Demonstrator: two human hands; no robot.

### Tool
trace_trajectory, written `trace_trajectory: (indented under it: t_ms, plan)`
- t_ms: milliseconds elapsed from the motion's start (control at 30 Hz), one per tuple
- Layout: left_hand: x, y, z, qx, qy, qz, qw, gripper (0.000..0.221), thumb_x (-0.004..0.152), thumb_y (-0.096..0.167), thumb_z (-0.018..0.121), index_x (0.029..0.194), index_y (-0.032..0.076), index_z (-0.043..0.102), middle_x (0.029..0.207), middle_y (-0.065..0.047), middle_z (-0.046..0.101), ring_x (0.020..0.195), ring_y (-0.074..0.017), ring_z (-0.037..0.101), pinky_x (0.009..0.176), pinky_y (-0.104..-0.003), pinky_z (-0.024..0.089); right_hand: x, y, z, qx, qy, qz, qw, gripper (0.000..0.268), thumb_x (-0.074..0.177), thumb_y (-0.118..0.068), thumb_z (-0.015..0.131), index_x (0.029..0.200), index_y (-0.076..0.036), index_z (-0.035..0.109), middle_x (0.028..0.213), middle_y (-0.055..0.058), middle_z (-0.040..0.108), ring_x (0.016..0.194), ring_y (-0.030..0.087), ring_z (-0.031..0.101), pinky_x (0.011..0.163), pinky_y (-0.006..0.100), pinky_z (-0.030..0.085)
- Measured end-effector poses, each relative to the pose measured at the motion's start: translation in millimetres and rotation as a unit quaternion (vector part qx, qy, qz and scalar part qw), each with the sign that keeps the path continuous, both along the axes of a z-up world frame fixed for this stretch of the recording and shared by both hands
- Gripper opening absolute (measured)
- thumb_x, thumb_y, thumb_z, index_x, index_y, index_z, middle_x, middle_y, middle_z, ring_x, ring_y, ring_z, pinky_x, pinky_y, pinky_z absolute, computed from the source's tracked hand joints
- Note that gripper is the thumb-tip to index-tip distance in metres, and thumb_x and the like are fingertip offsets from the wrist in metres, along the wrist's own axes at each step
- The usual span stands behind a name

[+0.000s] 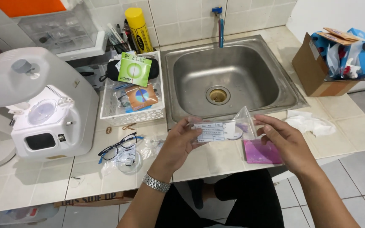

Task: Marking and preparing optical lenses for fitting into eyeglass frames using a lensmeter and blocker

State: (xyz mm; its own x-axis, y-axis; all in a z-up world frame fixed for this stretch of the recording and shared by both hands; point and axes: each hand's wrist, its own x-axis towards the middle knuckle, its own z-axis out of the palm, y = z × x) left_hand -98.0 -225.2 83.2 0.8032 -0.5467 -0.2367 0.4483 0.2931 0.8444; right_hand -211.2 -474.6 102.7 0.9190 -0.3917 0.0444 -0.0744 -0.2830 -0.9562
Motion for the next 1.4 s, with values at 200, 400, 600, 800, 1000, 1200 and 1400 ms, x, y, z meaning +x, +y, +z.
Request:
trace_trajectory:
  t_ms: [200,400,600,800,1000,1200,1400]
  plan:
    - [-8.0,-16.5,14.5,-0.01,0.008,-0.019,1.0,0.041,0.099,0.015,0.061,0.136,0.005,0.049,0.122,-0.022,0.06,0.112,-0.0347,0.069,0.09,-0.043,0.062,15.9,-14.5,-27.5,0.239,-0.086,0.056,0.966,0.037,0.091,0.003,0.064,0.127,0.009,0.065,0.089,0.013,0.066,0.072,0.018,0.061,0.065,0.03,0.051]
    - [-4.9,-20.5,-4.3,0.025,-0.05,0.01,0.998,0.031,0.101,0.015,0.059,0.128,0.005,0.049,0.123,-0.019,0.062,0.114,-0.03,0.069,0.093,-0.039,0.062,22.6,-32.1,-61.8,0.298,-0.069,0.061,0.95,0.01,0.095,-0.001,0.065,0.099,0.007,0.069,0.073,0.009,0.062,0.064,0.016,0.06,0.061,0.026,0.05]
    - [1.0,-23.1,-26.8,0.021,-0.069,0.033,0.997,0.025,0.103,0.018,0.058,0.125,0.011,0.049,0.121,-0.017,0.062,0.114,-0.029,0.069,0.091,-0.034,0.062,26.7,-37.6,-79.1,0.289,-0.109,0.055,0.949,0.026,0.098,-0.011,0.069,0.078,0.004,0.063,0.061,0.009,0.054,0.056,0.017,0.054,0.06,0.029,0.049]
    - [-9.6,-29.6,-30.0,-0.082,-0.097,0.038,0.991,0.02,0.102,0.023,0.06,0.118,0.016,0.051,0.126,-0.019,0.063,0.119,-0.0335,0.066,0.097,-0.037,0.059,11.9,6.7,-20.7,0.515,-0.11,0.114,0.842,0.024,0.099,-0.031,0.066,0.092,-0.008,0.066,0.087,0.008,0.07,0.084,0.022,0.07,0.08,0.036,0.052]
    - [-11.0,-31.8,-38.2,-0.159,-0.123,0.03,0.979,0.014,0.103,0.022,0.058,0.113,0.018,0.05,0.134,-0.017,0.063,0.122,-0.0332,0.065,0.096,-0.038,0.06,14.3,-8.0,-43.4,0.475,-0.153,0.08,0.863,0.013,0.099,-0.014,0.06,0.088,-0.009,0.053,0.075,0.002,0.059,0.075,0.015,0.062,0.073,0.027,0.047]
    - [-16.7,-38.3,-31.5,-0.171,-0.087,0.046,0.98,0.015,0.103,0.024,0.058,0.113,0.017,0.049,0.135,-0.017,0.062,0.121,-0.0345,0.066,0.095,-0.038,0.062,2.4,-20.3,-28.6,-0.021,-0.279,0.013,0.96,0.011,0.093,0.008,0.067,0.086,0.002,0.061,0.076,0.009,0.051,0.071,0.018,0.055,0.07,0.03,0.048]
    - [-20.8,-44.7,-4.4,-0.115,0.154,0.073,0.979,0.015,0.099,0.02,0.065,0.1,0.006,0.06,0.109,-0.013,0.071,0.103,-0.0233,0.071,0.086,-0.034,0.064,-10.6,-15.1,18.9,-0.082,-0.229,0.111,0.964,0.021,0.086,-0.003,0.073,0.106,-0.01,0.071,0.135,0.013,0.06,0.136,0.028,0.057,0.114,0.039,0.052]
